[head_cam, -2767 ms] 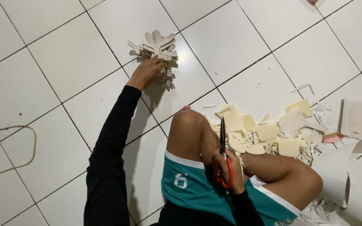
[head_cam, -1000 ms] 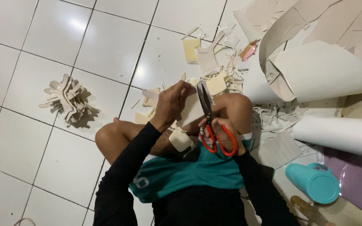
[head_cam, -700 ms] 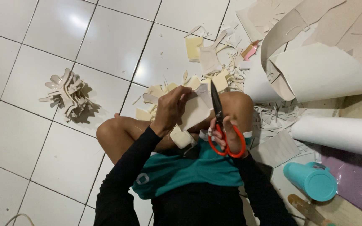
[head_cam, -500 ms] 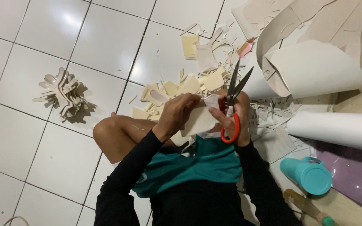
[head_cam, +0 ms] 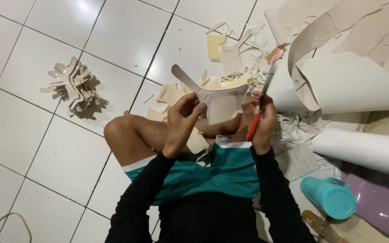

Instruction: The person sits on the tiled floor and trims curved off-white foam pieces with red-handled scissors, cutting excess material from shaped parts and dropping the trimmed scraps onto a pile of offcuts beside them. They handle one piece at a time, turning each part to cut along its edges.

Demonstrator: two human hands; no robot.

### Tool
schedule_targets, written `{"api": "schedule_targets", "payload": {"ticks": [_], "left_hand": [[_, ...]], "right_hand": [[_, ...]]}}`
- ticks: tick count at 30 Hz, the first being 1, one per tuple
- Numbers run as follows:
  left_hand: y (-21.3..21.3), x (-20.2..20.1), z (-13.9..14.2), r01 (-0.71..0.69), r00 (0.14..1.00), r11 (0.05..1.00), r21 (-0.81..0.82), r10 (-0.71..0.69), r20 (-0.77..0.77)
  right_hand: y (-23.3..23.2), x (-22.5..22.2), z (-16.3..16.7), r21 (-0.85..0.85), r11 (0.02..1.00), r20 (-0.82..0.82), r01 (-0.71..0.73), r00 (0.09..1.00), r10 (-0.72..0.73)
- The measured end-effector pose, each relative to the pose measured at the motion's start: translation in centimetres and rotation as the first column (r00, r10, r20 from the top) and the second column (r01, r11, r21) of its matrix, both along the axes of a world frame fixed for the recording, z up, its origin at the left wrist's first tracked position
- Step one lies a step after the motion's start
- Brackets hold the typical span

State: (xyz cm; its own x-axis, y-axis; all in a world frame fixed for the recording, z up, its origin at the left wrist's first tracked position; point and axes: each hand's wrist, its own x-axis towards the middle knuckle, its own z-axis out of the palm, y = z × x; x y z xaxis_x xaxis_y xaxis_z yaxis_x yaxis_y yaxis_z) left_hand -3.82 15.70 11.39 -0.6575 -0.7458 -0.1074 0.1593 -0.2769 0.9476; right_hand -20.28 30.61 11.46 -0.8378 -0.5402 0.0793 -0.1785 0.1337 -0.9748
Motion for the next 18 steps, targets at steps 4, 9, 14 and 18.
{"api": "schedule_targets", "payload": {"ticks": [4,9,14,18], "left_hand": [[-0.8,1.0,1.7,0.022,0.995,1.000,0.004,-0.022,0.094],[-0.4,1.6,2.4,0.071,0.997,0.994,0.086,-0.072,0.011],[0.1,1.9,2.4,0.064,0.998,0.990,0.126,-0.067,0.018],[0.2,1.9,2.5,0.061,0.998,0.988,0.140,-0.062,0.001]], "right_hand": [[1.6,0.7,2.2,0.294,0.949,-0.515,-0.110,0.819,0.254],[1.7,0.9,3.7,0.340,0.922,-0.734,-0.187,0.559,0.384],[2.0,1.0,3.6,0.373,0.898,-0.722,-0.233,0.535,0.439],[2.5,1.2,2.9,0.350,0.907,-0.760,-0.234,0.495,0.421]]}}
